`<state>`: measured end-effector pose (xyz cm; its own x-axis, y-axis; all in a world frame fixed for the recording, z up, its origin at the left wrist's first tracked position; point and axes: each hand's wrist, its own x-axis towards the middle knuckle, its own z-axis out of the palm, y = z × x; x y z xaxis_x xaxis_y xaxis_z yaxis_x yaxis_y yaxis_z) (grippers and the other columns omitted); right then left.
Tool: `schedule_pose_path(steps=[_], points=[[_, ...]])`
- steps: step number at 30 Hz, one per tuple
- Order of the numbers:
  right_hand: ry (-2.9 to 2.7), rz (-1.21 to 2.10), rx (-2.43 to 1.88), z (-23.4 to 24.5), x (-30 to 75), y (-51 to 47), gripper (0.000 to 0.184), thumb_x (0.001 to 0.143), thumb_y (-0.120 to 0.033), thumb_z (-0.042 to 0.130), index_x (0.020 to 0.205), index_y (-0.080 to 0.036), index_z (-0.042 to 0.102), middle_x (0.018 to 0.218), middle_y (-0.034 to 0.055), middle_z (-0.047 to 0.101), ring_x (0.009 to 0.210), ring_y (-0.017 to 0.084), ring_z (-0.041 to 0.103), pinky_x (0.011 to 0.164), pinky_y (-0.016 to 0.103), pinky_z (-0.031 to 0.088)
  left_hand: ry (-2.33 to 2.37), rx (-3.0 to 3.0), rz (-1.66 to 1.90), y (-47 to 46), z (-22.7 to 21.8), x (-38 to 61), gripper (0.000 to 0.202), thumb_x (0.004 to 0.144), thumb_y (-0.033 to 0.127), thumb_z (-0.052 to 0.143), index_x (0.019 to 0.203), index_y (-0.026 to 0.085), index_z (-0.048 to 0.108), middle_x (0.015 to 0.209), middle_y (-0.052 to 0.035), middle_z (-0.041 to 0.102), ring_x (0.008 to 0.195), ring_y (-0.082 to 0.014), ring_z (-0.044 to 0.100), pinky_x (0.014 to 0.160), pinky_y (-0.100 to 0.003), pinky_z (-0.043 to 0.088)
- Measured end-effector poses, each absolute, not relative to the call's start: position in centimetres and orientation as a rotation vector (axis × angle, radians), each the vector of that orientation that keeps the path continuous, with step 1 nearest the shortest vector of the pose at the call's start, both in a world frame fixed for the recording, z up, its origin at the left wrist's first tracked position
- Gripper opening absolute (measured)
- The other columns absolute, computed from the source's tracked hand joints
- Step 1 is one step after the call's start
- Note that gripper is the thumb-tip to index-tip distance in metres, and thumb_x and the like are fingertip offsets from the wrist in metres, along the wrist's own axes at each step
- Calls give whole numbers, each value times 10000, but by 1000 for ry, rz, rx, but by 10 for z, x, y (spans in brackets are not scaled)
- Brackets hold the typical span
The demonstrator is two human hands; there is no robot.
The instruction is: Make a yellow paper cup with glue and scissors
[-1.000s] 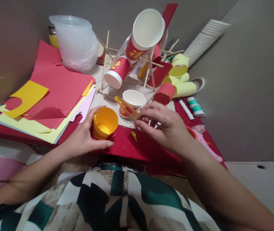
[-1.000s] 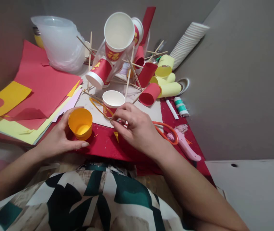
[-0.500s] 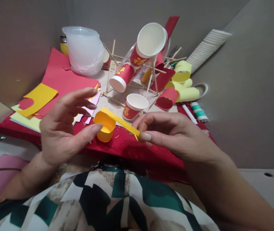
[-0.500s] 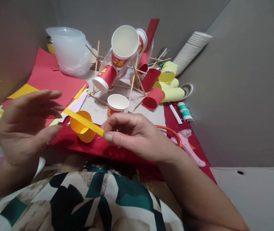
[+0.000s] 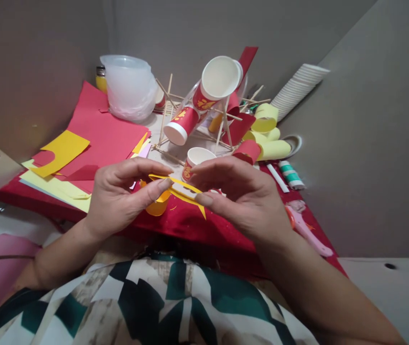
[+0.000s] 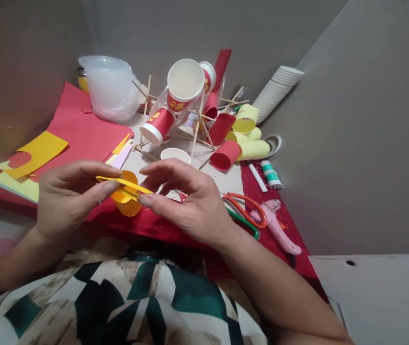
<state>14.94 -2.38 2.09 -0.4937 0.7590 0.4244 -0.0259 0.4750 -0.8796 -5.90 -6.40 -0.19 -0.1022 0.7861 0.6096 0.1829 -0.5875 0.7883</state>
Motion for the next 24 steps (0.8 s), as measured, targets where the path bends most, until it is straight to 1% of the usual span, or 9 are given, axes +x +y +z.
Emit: schedule_pose_path(steps=[2, 5, 9, 13, 16, 18, 24], points=[[-1877, 1012, -629, 20, 145, -26, 163, 813, -173, 809, 954, -244, 768, 886, -9, 774, 800, 132, 712, 715, 247, 586, 1035, 1733, 1737, -64, -3, -58, 141, 828, 201, 814, 940, 286, 796, 900, 29, 805, 819, -129, 751, 789, -252, 625], [-1916, 931, -661, 21, 142, -26, 77, 833, -166, 790, 888, -220, 791, 848, -4, 795, 754, 130, 720, 699, 247, 590, 1028, 1753, 1710, -64, -3, -58, 168, 828, 180, 808, 957, 287, 795, 917, 29, 806, 836, -128, 751, 804, -248, 620], [-1925, 862, -668, 23, 141, -26, 89, 837, -145, 775, 896, -208, 797, 849, -2, 802, 742, 124, 726, 684, 235, 588, 978, 1732, 1615, -66, 0, -62, 203, 819, 141, 799, 980, 264, 792, 936, 22, 801, 849, -129, 744, 800, -235, 614], [-1963, 791, -629, 23, 142, -28, 89, 847, -134, 757, 884, -208, 790, 851, 4, 799, 746, 130, 727, 695, 246, 590, 969, 1757, 1533, -68, 3, -64, 208, 813, 171, 811, 1002, 258, 794, 962, 6, 800, 855, -140, 740, 782, -239, 601], [-2004, 733, -594, 25, 143, -29, 98, 860, -126, 738, 894, -207, 782, 838, 7, 789, 735, 129, 712, 683, 250, 576, 1002, 1820, 1533, -67, 4, -65, 148, 837, 170, 791, 958, 254, 800, 895, 7, 789, 796, -132, 720, 741, -247, 578], [-2035, 689, -566, 25, 143, -28, 99, 868, -123, 727, 898, -203, 777, 823, 7, 779, 727, 124, 700, 677, 247, 563, 990, 1850, 1532, -67, 4, -65, 144, 844, 151, 781, 943, 253, 798, 858, 9, 774, 767, -125, 699, 718, -253, 562], [-2079, 648, -528, 26, 144, -25, 98, 872, -121, 721, 908, -200, 766, 798, 2, 756, 710, 118, 677, 672, 250, 543, 983, 1927, 1530, -66, 4, -67, 158, 845, 129, 770, 943, 251, 792, 843, 6, 757, 748, -127, 676, 703, -272, 548]])
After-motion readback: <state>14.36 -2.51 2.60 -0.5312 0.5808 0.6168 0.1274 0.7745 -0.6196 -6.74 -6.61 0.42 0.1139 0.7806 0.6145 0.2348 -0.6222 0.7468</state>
